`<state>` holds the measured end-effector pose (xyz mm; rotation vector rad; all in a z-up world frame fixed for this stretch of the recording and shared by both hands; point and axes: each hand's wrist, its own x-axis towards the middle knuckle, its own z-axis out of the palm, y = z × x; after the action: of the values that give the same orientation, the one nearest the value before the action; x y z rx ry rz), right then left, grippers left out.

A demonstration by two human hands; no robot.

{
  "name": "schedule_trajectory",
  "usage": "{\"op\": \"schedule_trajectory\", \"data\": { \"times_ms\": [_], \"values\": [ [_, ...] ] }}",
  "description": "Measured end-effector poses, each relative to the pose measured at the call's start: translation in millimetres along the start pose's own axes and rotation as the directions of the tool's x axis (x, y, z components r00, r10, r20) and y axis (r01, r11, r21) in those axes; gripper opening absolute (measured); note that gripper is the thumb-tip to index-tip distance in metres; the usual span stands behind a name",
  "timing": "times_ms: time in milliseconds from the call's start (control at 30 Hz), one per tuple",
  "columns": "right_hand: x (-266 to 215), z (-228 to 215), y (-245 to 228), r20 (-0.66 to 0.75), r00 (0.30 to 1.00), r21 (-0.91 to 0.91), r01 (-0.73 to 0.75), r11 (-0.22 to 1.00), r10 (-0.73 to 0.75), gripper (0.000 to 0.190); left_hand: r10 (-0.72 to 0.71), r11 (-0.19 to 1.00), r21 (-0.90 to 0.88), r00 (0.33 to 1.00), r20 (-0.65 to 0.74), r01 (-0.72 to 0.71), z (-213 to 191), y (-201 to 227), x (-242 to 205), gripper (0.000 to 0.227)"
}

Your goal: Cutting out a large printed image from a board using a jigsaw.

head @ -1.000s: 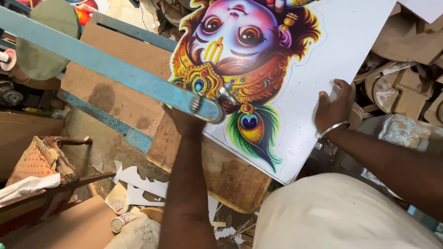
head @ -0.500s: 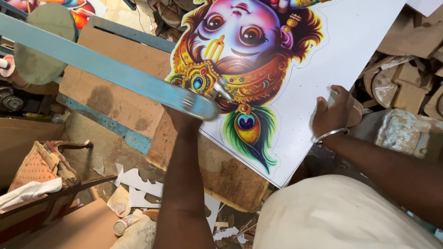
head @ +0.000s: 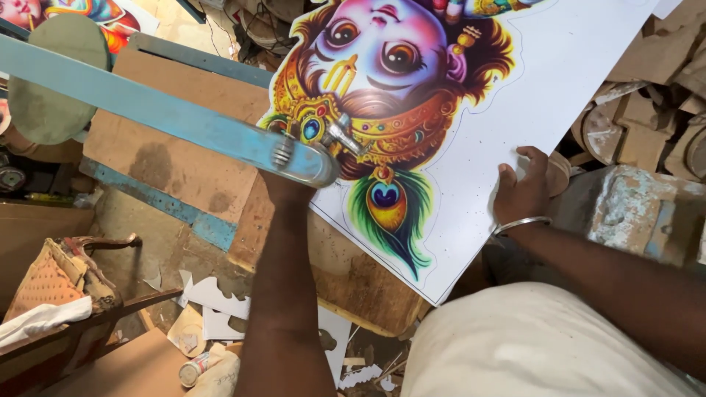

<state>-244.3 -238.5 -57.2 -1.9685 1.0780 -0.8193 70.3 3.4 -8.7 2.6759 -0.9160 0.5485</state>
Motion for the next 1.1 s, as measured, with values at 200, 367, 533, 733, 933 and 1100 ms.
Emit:
{"op": "schedule_trajectory", "data": {
  "times_ms": [200,367,533,733,933,1100],
  "values": [
    [-14.8,-14.1,-14.5,0.030,0.998,-0.091,-0.052,0.994,0.055,0.041,-0.086,0.996,0.015,0.992,0.089,0.085,13.7,1.2,-1.9,0.069],
    [-24.6,-23.4,-15.3,0.047,0.988,-0.085,-0.142,0.986,0.146,0.044,-0.163,0.987,0.027,0.975,0.154,0.161,19.8,11.1,-5.1,0.072],
    [-6.6,-32.4,5.0,-0.077,0.993,-0.041,0.082,0.996,-0.085,0.086,-0.263,0.965,0.067,0.945,0.196,0.255,3.5,11.4,-10.9,0.076],
    [74.3,-50.9,35.4,0.565,0.547,0.421,-0.835,0.354,0.618,0.044,-0.288,0.957,0.027,0.937,0.198,0.288,-10.6,16.6,-6.8,0.072],
    [54.4,-56.3,34.3,0.557,0.554,0.404,-0.831,0.382,0.618,0.031,-0.234,0.972,0.078,0.956,0.176,0.223,0.1,5.9,3.3,0.067],
    [33.7,-62.6,52.9,0.600,0.540,0.352,-0.841,0.411,0.590,0.027,-0.202,0.975,0.154,0.938,0.282,0.163,-6.5,7.4,10.3,0.068]
  ]
}}
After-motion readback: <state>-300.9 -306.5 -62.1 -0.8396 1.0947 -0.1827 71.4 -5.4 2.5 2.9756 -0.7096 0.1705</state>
